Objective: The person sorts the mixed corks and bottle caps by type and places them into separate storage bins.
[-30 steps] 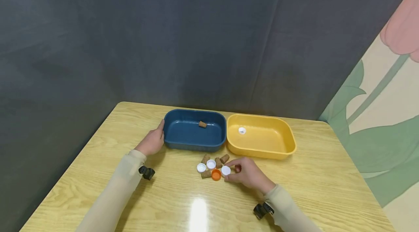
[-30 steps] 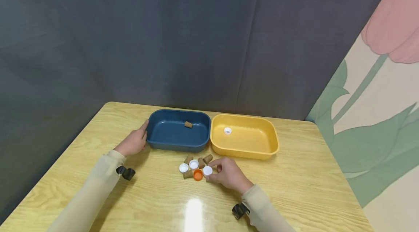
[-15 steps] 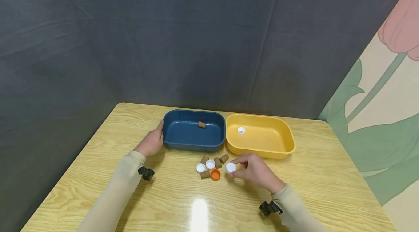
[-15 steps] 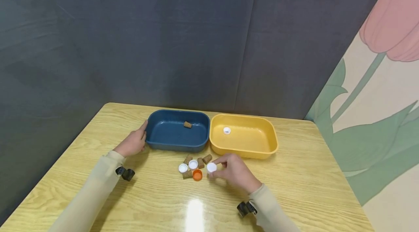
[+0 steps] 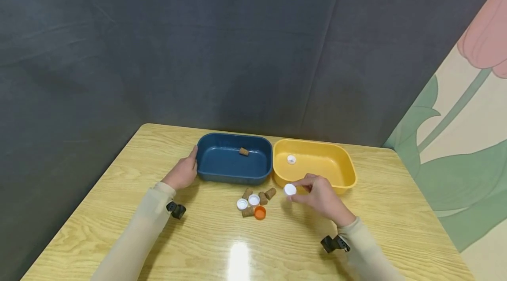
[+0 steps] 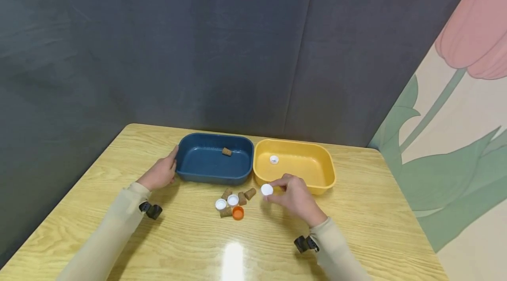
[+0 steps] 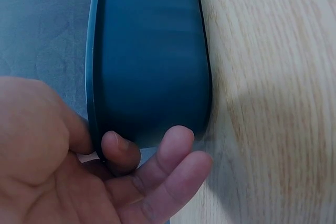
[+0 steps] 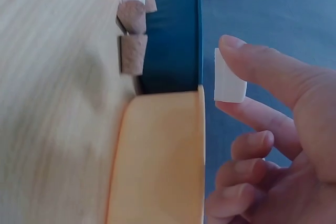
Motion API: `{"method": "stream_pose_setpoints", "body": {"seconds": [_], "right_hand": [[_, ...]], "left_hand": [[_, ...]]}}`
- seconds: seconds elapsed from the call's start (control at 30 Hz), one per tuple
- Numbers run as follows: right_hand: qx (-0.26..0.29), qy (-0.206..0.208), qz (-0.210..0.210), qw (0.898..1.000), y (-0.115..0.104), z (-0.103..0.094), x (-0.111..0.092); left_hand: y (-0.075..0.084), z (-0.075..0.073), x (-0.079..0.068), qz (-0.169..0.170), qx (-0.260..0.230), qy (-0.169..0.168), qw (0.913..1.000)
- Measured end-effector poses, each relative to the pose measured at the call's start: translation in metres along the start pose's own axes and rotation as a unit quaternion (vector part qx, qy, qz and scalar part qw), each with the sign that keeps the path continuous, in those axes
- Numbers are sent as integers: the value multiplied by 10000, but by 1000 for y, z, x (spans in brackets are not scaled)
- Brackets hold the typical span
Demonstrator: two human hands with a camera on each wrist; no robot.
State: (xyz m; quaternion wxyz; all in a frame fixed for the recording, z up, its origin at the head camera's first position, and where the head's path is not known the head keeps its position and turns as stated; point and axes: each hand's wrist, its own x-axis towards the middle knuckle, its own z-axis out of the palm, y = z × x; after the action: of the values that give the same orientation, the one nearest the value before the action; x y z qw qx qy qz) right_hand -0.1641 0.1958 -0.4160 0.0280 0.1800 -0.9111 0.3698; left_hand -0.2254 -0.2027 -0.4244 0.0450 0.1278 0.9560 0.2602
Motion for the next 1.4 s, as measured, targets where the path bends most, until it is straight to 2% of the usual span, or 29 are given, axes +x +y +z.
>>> {"method": "stream_pose_setpoints", "body": {"seconds": [0.17, 0.47, 0.8, 1.07, 1.3, 1.4], "right_hand": [[-174, 111, -27, 9998, 5, -11, 9], [-348, 48, 162, 9993, 12, -36, 33], [-522, -259, 357, 9977, 24, -59, 65], [-595, -428, 628, 9953, 32, -66, 95], [-734, -620, 1018, 9902, 44, -64, 116], [-795, -751, 1102, 9879, 47, -62, 122]], "left_hand": [[0, -1, 2, 36, 33, 43, 10000], [0, 0, 0, 19, -10, 44, 10000], [3, -2, -3, 26, -50, 38, 10000], [0, -2, 1, 55, 18, 74, 10000], [2, -2, 1, 156, 102, 146, 9997], [3, -2, -1, 89, 70, 83, 9999]]}}
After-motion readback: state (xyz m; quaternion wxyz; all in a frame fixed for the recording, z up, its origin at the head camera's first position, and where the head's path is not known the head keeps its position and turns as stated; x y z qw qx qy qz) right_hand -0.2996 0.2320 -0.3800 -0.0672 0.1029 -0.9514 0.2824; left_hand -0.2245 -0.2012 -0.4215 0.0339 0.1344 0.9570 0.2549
